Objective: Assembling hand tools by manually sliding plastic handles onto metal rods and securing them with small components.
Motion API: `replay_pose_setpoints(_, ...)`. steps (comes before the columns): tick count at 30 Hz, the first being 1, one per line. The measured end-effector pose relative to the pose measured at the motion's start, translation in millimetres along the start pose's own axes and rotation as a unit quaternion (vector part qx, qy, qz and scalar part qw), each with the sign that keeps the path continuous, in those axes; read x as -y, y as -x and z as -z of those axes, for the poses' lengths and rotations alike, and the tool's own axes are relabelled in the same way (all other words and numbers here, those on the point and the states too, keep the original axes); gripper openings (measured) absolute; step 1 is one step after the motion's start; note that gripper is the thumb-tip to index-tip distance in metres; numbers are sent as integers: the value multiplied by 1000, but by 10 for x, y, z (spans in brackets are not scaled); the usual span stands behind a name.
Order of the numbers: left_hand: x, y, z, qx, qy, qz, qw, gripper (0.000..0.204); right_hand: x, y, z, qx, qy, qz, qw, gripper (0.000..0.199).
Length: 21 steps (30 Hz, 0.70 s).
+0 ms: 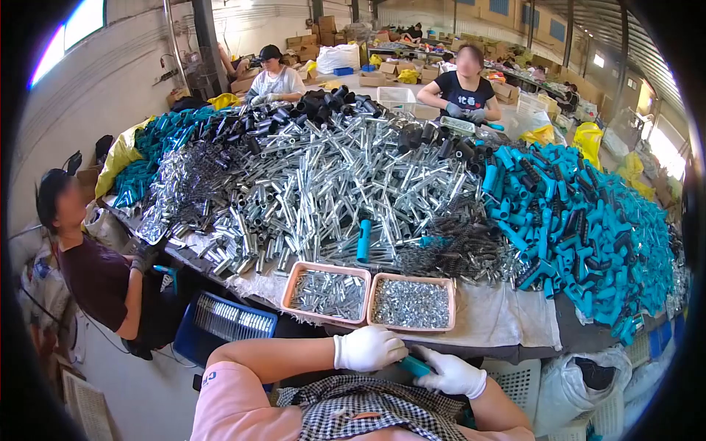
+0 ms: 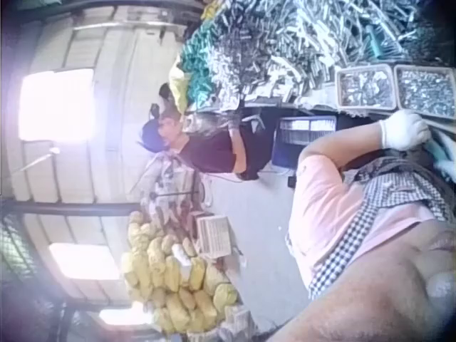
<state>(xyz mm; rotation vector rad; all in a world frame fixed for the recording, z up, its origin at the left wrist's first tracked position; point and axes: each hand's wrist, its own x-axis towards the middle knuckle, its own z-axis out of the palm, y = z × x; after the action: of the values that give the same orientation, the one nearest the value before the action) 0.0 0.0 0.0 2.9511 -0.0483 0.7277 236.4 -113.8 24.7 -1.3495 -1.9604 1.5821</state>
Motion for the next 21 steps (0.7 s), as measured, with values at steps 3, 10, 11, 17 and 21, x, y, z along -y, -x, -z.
replay_pose_setpoints(3,53,-188,-54,113,99,61,987,37,-31,19,6,-38,113,33,992,85)
replay_pose_setpoints(10,613,-527,-127,135,29,327,935,42,-93,150,109,-205,-150,-40,966,72)
replay_pose_setpoints(11,683,-529,-149,184,28,346,920,40,-148,136,111,-216,-234,-52,947,72)
replay_pose_setpoints(17,794,-428,-442,221,-43,317,921,18,-251,153,118,-218,-381,-46,897,72)
replay_pose_setpoints(21,622,-432,-370,116,-36,330,936,23,-266,112,62,-214,-416,-37,883,73)
